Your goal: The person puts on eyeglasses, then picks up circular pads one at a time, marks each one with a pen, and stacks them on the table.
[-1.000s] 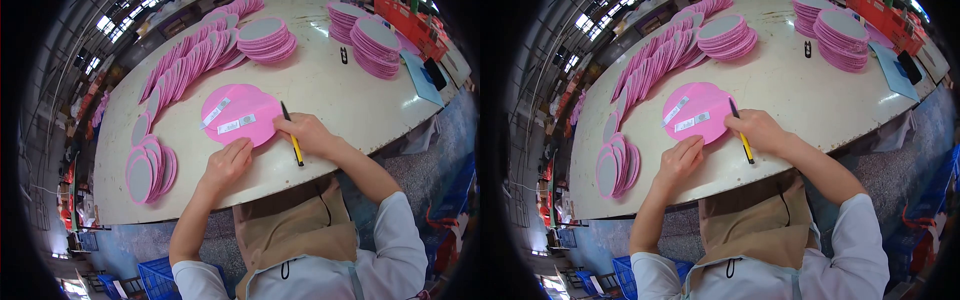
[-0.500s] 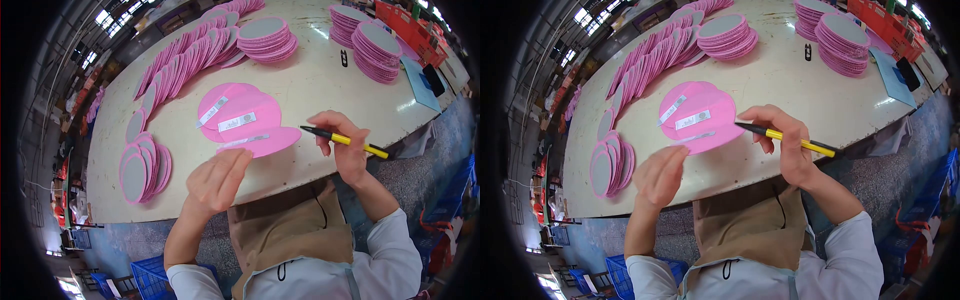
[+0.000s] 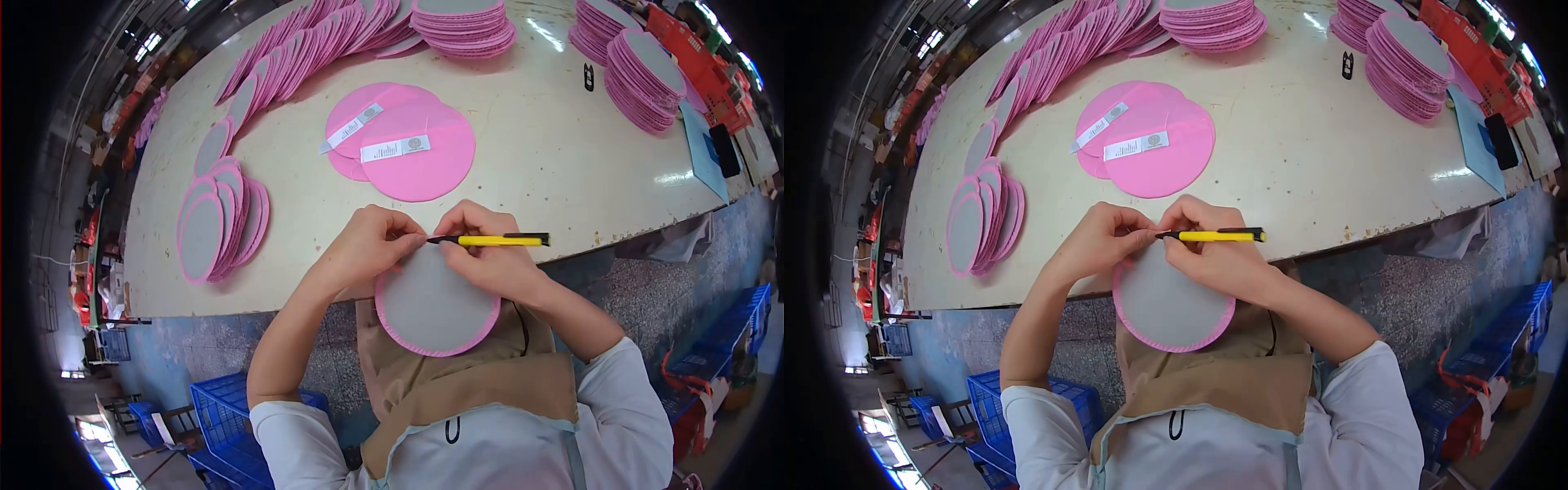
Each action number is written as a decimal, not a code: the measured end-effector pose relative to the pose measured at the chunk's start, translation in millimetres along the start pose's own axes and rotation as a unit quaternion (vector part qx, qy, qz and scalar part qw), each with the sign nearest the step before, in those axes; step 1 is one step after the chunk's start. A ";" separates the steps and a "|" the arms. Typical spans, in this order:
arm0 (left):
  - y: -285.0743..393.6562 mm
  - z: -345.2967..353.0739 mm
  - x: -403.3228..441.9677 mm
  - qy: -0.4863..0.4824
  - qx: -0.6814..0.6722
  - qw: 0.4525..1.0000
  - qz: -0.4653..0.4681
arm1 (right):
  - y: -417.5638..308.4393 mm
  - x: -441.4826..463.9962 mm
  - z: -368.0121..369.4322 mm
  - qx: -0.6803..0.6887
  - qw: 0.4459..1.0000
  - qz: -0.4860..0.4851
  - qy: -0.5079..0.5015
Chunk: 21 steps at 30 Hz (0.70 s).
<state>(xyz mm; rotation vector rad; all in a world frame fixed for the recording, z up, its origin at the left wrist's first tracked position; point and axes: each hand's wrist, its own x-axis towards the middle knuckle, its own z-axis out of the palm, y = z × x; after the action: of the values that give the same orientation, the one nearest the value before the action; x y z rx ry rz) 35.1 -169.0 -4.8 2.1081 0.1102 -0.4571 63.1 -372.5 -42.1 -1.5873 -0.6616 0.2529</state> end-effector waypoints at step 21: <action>-14.9 4.3 0.4 -0.021 -0.064 0.998 0.002 | 24.2 -3.7 8.9 -0.054 0.998 -0.037 0.019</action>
<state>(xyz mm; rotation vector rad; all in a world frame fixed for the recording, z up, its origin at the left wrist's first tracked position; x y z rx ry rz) 30.5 -164.4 -18.9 1.9723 0.1084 -0.4792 61.7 -367.0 -67.5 -1.6635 -0.7119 0.1332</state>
